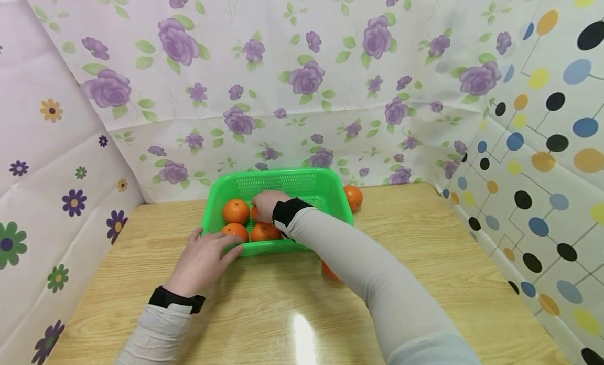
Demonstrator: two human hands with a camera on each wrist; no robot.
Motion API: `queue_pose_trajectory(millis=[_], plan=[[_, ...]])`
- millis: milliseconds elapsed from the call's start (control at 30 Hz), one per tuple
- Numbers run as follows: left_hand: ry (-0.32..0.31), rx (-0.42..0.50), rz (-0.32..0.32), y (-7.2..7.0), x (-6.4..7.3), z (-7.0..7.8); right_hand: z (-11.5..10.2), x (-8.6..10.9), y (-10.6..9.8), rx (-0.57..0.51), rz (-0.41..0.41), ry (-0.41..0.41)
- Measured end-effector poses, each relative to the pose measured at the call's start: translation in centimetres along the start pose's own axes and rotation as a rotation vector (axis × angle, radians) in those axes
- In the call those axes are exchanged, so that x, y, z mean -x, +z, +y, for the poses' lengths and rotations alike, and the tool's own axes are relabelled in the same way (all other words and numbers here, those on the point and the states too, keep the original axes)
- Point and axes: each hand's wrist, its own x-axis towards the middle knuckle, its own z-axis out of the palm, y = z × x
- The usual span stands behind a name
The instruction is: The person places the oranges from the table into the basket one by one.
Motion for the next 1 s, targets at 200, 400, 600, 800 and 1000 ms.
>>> queue_pose_trajectory(millis=[200, 400, 600, 800, 1000], plan=[[-0.003, 0.001, -0.016, 0.1, -0.1, 0.2, 0.1, -0.1, 0.2, -0.012, -0.021, 0.011], [0.004, -0.004, -0.019, 0.0, -0.2, 0.1, 0.1, 0.1, 0.1, -0.016, -0.011, 0.014], [0.002, -0.001, -0.020, -0.1, -0.4, -0.1, 0.0, 0.5, -0.2, -0.011, 0.010, 0.007], [0.005, 0.003, -0.019, 0.0, -0.4, 0.0, -0.1, 1.2, -0.4, -0.014, 0.006, 0.010], [0.009, 0.015, -0.009, -0.2, 0.0, 0.1, -0.2, 2.2, -0.4, -0.020, 0.043, -0.007]])
